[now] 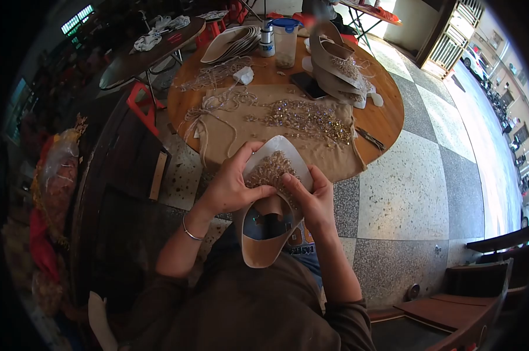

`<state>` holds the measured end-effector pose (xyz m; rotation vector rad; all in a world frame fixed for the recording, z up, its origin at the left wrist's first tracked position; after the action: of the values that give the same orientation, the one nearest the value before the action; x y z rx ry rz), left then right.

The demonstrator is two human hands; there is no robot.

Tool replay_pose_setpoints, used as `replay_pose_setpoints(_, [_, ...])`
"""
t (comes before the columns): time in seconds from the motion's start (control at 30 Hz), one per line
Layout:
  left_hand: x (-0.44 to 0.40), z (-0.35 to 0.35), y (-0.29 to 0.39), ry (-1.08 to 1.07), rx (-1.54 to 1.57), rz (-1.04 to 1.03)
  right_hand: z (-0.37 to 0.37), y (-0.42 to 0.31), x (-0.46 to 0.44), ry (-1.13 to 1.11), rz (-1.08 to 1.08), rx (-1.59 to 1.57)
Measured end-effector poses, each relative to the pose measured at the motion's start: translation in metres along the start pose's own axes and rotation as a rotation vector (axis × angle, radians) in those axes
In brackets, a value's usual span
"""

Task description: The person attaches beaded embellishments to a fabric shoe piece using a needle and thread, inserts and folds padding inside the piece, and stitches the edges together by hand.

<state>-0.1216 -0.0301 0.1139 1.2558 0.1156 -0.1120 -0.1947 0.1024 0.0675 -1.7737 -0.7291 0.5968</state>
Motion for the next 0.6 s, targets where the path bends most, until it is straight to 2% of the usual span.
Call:
replay_pose_setpoints(0.13, [-0.002, 0.000, -0.004, -0.011, 0.112, -0.032, -0.005, -0.010, 0.001, -0.074, 0.080, -0.021])
replay_pose_setpoints(0.23, [-0.002, 0.001, -0.009, 0.002, 0.174, -0.056, -0.009, -0.019, 0.000, -0.151, 0.122, 0.209])
replay_pose_setpoints(0.33, [-0.003, 0.001, -0.011, 0.007, 0.246, -0.086, -0.006, -0.016, 0.001, -0.087, 0.053, 0.264])
replay_pose_setpoints(0.43, [-0.003, 0.003, -0.010, -0.074, 0.319, -0.056, -0.011, -0.012, 0.000, -0.158, 0.003, 0.104])
replay_pose_setpoints(0.5, [-0.003, 0.005, -0.007, -0.159, 0.385, -0.003, -0.009, -0.010, -0.002, -0.184, -0.033, 0.109])
replay_pose_setpoints(0.6, [-0.005, 0.010, -0.027, -0.161, 0.528, 0.075, -0.004, -0.002, -0.008, -0.161, -0.042, 0.010])
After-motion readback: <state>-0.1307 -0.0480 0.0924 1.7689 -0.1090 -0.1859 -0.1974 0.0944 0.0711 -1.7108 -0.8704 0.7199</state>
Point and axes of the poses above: each hand's wrist, its own x-axis away from the middle knuckle, its own z-axis out of the back of the hand, y = z × x, the point moved 8 cm from there along -x, towards the middle knuckle, and after that the axes turned 11 degrees about -y, right-handed, at the moved point
